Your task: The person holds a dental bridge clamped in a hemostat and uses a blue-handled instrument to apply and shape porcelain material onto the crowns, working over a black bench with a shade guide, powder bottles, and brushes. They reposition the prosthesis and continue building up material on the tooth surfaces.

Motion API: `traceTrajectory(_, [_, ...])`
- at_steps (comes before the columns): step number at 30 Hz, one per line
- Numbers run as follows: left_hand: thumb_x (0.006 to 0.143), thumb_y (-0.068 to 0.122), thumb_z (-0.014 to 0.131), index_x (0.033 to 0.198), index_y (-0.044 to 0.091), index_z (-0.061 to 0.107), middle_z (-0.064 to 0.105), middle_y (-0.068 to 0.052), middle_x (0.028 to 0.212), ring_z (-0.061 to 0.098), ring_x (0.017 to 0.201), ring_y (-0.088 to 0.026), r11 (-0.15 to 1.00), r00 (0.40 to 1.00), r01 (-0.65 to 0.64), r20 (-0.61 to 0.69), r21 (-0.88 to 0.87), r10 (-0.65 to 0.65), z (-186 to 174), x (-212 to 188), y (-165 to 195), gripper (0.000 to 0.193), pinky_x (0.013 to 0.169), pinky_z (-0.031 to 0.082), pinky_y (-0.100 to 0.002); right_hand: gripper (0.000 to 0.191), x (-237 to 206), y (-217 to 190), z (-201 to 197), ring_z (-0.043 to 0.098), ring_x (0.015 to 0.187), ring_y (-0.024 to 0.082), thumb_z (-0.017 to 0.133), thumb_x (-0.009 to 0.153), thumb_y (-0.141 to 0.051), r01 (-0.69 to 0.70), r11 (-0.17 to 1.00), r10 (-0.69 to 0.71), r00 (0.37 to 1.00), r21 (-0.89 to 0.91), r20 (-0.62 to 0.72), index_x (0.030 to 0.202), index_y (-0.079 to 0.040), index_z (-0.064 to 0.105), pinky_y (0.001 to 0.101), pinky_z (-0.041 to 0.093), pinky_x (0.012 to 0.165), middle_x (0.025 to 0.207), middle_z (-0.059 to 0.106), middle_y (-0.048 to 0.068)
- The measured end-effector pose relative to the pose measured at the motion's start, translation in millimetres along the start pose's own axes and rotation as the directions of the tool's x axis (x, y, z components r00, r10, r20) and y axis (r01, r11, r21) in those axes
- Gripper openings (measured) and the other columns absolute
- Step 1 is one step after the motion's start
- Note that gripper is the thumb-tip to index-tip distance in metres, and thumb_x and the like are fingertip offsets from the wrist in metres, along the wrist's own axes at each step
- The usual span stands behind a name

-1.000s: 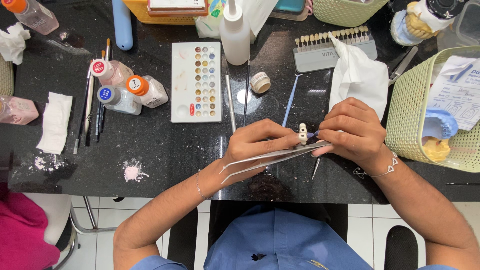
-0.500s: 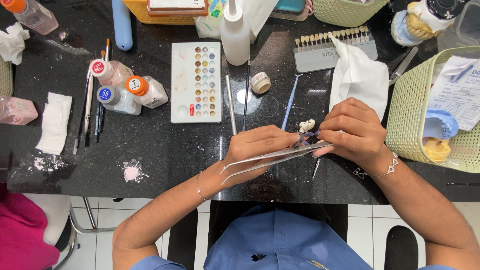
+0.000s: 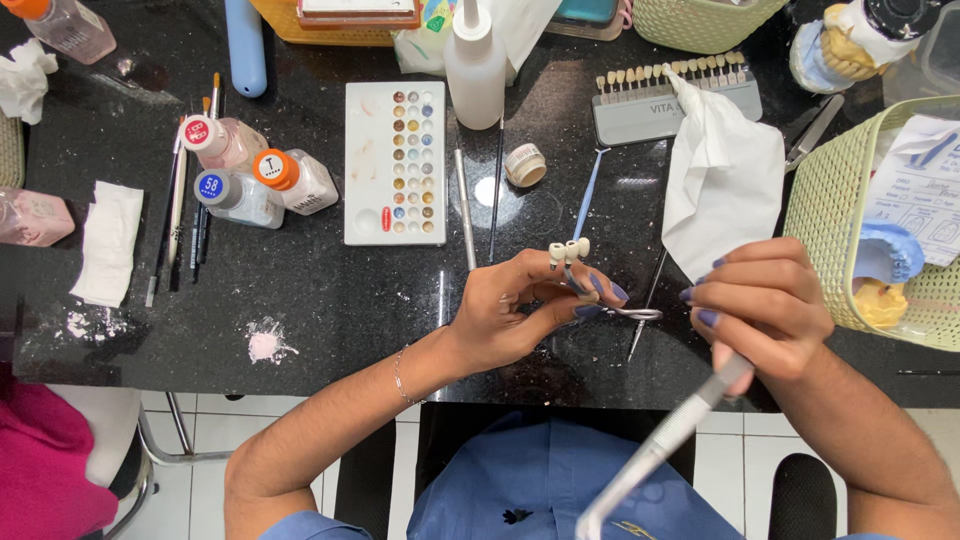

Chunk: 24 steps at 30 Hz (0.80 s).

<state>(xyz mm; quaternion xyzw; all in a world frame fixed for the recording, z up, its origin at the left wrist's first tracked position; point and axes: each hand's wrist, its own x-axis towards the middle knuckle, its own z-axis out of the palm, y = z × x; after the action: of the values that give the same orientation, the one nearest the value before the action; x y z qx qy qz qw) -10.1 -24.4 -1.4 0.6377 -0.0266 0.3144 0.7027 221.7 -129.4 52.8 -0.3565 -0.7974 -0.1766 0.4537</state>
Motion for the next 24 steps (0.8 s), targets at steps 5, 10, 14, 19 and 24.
traceTrajectory(5, [0.102, -0.014, 0.060, 0.128, 0.003, 0.048, 0.069, -0.019, 0.120, 0.071, 0.122, -0.032, 0.991, 0.994, -0.103, -0.037, 0.086, 0.107, -3.2, -0.7, -3.5, 0.033, 0.099, 0.066, -0.039, 0.035, -6.7, 11.2, 25.8, 0.051, 0.064, 0.021, 0.049, 0.109, -0.031, -0.067, 0.992, -0.002, 0.836, -0.105, -0.548, 0.086, -0.006, 0.039, 0.0346, 0.045, 0.058, 0.065, 0.048, 0.008])
traceTrajectory(10, [0.102, -0.009, 0.064, 0.130, 0.004, 0.045, 0.069, -0.021, 0.114, 0.073, 0.114, -0.034, 0.929, 0.937, -0.313, -0.098, 0.197, 0.336, -9.8, -7.3, -6.1, 0.036, 0.094, 0.066, -0.043, 0.029, -42.6, 6.4, 11.0, 0.051, 0.067, 0.023, 0.056, 0.103, 0.001, -0.464, 0.846, 0.440, 0.886, -0.263, -0.148, 0.080, -0.006, 0.040, 0.0364, 0.042, 0.062, 0.069, 0.045, 0.009])
traceTrajectory(14, [0.108, -0.001, 0.057, 0.131, 0.004, 0.044, 0.067, -0.022, 0.110, 0.073, 0.103, -0.029, 0.955, 0.938, -0.270, -0.190, 0.127, 0.290, -10.0, -16.6, -3.0, 0.027, 0.093, 0.067, -0.044, 0.035, -35.2, 13.5, 16.0, 0.052, 0.062, 0.023, 0.066, 0.087, 0.006, -0.301, 0.940, 0.323, 0.936, -0.161, 0.137, 0.067, -0.006, 0.039, 0.0364, 0.039, 0.058, 0.066, 0.048, 0.008])
traceTrajectory(19, [0.111, 0.004, 0.055, 0.134, 0.001, 0.042, 0.067, -0.018, 0.105, 0.075, 0.097, -0.025, 0.968, 0.950, -0.212, -0.202, 0.136, 0.237, -14.8, -22.1, 4.1, 0.026, 0.089, 0.069, -0.042, 0.038, -1.0, 17.5, 30.5, 0.051, 0.057, 0.022, 0.074, 0.080, 0.004, -0.075, 0.996, 0.087, 0.914, -0.044, 0.397, 0.061, -0.007, 0.043, 0.0353, 0.042, 0.054, 0.060, 0.047, 0.004])
traceTrajectory(24, [0.111, 0.005, 0.056, 0.132, -0.001, 0.043, 0.066, -0.019, 0.103, 0.076, 0.094, -0.026, 0.952, 0.945, -0.232, -0.185, 0.199, 0.269, -13.4, -16.7, 6.0, 0.025, 0.082, 0.069, -0.040, 0.027, 7.2, 9.5, 36.6, 0.055, 0.064, 0.020, 0.075, 0.081, -0.001, 0.018, 0.999, -0.033, 0.869, 0.035, 0.493, 0.071, -0.008, 0.052, 0.0337, 0.043, 0.057, 0.066, 0.048, 0.002])
